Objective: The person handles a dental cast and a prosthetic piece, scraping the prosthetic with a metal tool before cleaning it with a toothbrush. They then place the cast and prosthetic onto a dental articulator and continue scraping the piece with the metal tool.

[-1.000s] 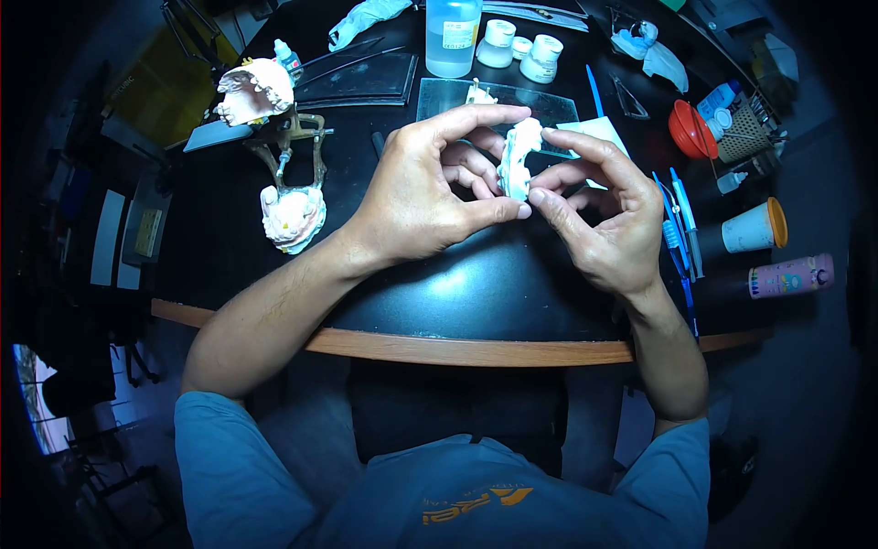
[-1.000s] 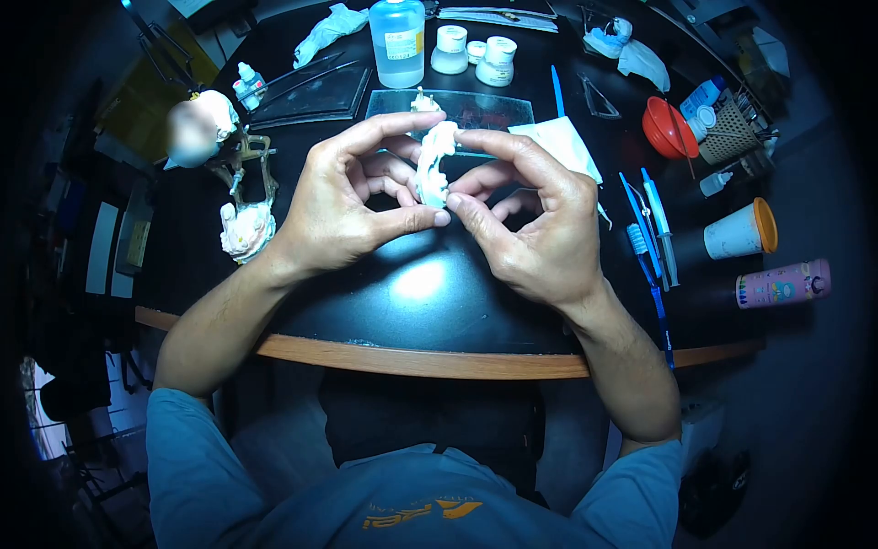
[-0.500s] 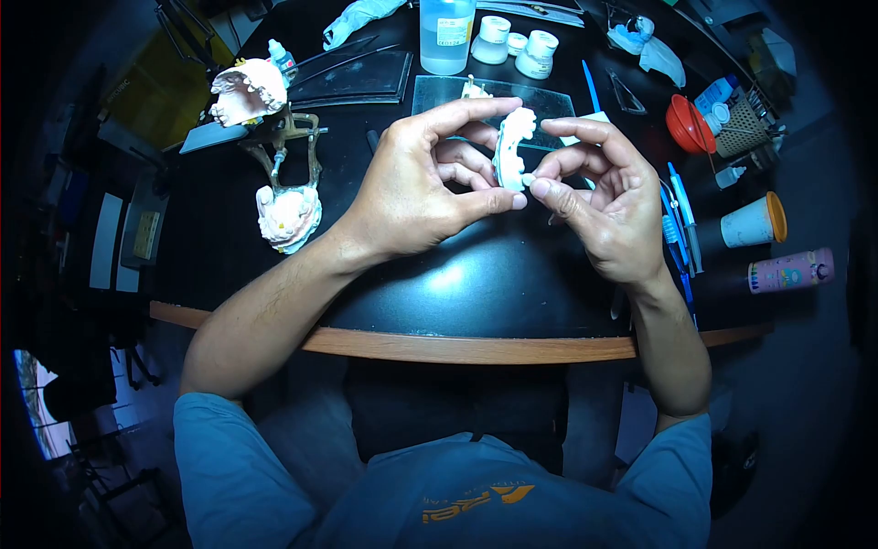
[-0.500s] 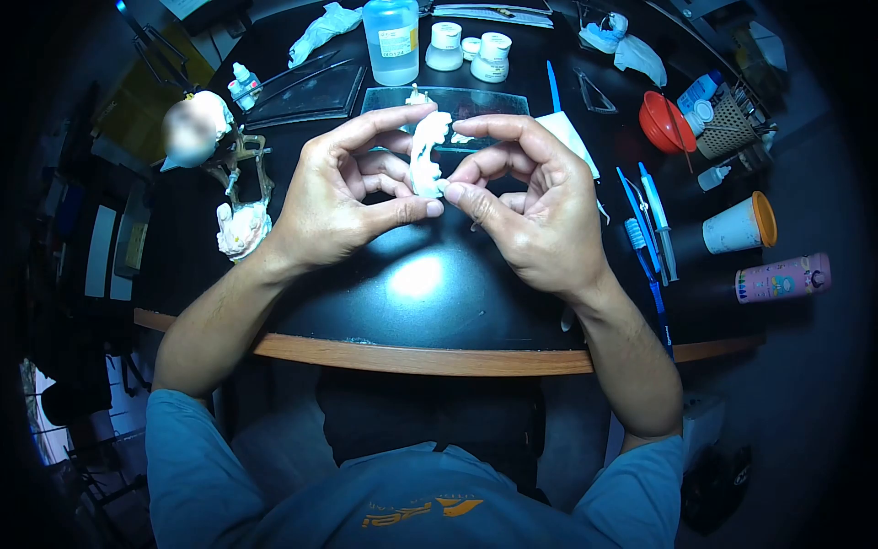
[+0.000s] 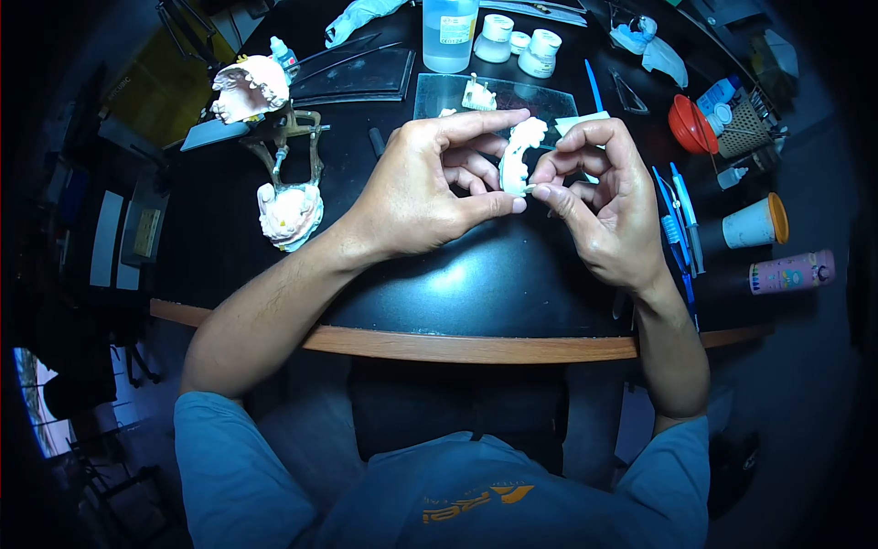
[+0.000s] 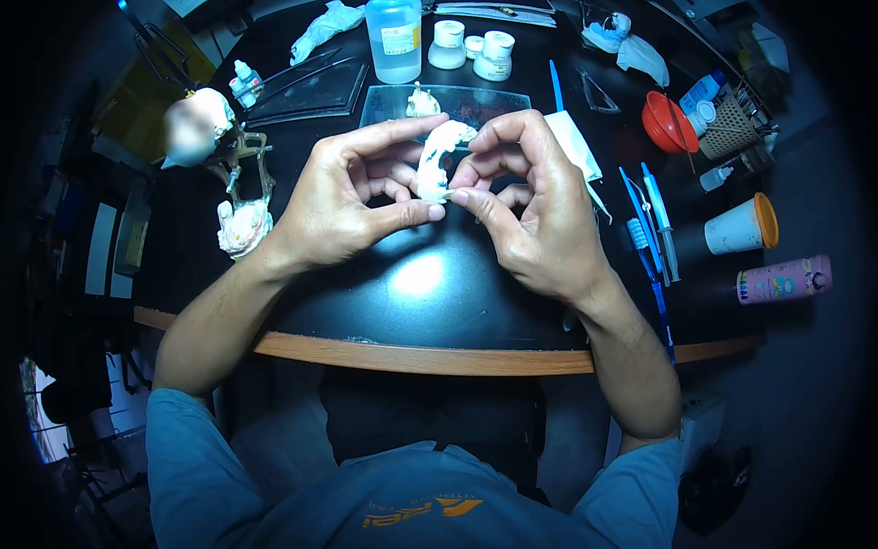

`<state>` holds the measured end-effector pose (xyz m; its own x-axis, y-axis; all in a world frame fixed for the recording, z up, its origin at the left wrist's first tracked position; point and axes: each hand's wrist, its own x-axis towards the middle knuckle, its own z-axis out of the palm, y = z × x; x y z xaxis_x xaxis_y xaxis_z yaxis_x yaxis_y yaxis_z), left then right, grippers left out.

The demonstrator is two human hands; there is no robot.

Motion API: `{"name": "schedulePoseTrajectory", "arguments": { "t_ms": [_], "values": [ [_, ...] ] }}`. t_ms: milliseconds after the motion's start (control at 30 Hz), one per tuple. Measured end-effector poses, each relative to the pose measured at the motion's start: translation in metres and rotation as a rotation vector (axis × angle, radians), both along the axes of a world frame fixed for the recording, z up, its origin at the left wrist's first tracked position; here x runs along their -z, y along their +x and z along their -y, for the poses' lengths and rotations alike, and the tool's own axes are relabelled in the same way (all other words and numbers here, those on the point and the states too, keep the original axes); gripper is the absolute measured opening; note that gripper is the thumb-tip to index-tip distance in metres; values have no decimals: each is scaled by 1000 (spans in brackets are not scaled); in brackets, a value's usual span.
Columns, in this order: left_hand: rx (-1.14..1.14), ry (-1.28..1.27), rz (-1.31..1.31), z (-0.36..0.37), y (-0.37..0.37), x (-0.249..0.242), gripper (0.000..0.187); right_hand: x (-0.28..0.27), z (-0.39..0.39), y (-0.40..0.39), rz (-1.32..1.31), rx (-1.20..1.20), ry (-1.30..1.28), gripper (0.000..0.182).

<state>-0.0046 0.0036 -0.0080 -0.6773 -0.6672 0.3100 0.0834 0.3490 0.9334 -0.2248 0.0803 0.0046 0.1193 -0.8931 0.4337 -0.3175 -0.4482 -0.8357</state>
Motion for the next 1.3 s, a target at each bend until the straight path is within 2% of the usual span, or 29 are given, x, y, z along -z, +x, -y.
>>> {"name": "schedulePoseTrajectory", "arguments": {
  "t_ms": [267, 567, 767, 967, 1167, 1300],
  "values": [
    [-2, 40, 44, 1, 0, 0, 74, 2, 2, 1, -197, 84, -314, 37],
    [86, 152, 20, 3, 0, 1, 72, 0, 6, -4, -397, -14, -532, 42],
    [117, 165, 75, 4, 2, 0, 69, -5, 3, -2, -465, -56, -503, 54],
    [121, 212, 137, 3, 2, -3, 69, -1, 4, 0, -431, -37, -572, 57],
    [105, 169, 37, 3, 1, -1, 70, -3, 4, -4, -415, 10, -499, 59],
    [66, 158, -62, -1, 0, -3, 74, -5, 2, 0, -235, 66, -391, 59]
  ]
}}
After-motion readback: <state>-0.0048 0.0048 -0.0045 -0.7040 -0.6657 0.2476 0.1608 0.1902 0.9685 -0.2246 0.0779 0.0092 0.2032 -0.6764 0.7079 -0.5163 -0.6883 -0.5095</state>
